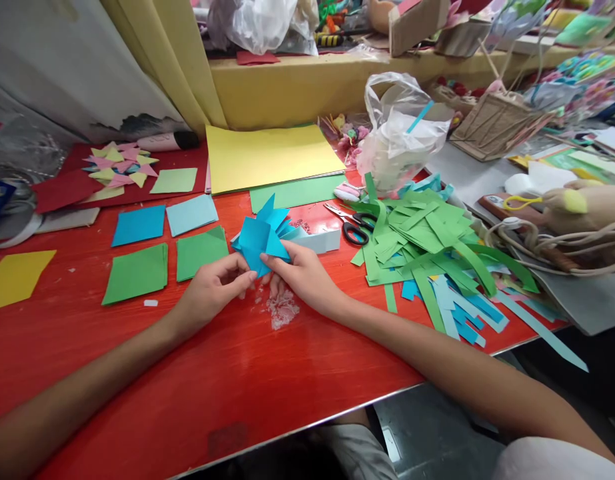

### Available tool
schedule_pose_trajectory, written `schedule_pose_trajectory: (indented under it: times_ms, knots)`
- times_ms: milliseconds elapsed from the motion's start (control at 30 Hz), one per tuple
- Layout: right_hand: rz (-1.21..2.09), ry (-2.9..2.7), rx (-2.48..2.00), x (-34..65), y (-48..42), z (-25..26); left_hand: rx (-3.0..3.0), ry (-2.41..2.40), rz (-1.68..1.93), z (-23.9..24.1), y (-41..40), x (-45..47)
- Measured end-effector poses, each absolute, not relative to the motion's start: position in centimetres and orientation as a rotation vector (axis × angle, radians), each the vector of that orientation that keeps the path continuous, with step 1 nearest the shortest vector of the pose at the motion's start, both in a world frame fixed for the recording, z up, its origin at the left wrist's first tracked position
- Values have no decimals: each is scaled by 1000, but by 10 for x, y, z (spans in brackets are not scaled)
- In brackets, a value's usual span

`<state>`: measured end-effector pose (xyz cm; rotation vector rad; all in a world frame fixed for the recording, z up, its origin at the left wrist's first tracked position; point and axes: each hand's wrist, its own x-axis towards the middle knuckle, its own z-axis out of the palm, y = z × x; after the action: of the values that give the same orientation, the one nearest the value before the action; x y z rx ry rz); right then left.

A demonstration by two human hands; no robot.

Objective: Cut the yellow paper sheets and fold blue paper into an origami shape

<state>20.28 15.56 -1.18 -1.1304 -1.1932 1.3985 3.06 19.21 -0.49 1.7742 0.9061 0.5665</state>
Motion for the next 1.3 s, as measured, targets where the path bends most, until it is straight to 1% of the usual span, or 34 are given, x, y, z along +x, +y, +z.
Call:
schedule_pose_trajectory:
  times_ms: [233, 433, 500, 600, 767, 967, 1100, 1167, 1300]
  knots:
    - [1392, -1272, -1107, 203, 153, -13, 1784, 939, 492, -5, 192, 31]
    - [1504, -1314, -1056, 206, 153, -10, 1797, 962, 480, -7, 194, 29]
    - [1480, -1343, -1067, 206, 153, -10, 1799, 953, 467, -5, 194, 29]
    - [1437, -1373, -1105, 207, 154, -11, 1805, 966, 490, -3, 193, 31]
    - [1479, -1396, -1115, 207, 153, -10, 1774, 1043, 542, -1, 192, 30]
    - [1387, -1488, -1133, 209, 152, -10, 1737, 1015, 562, -1, 193, 29]
    - [1436, -1523, -1135, 209, 152, -10, 1632, 1006, 624, -1, 193, 29]
    - [1388, -1531, -1188, 209, 152, -9, 1647, 1001, 654, -1, 193, 28]
    - [1129, -1495, -1281, 210, 153, -10, 1667, 1003, 634, -2, 193, 27]
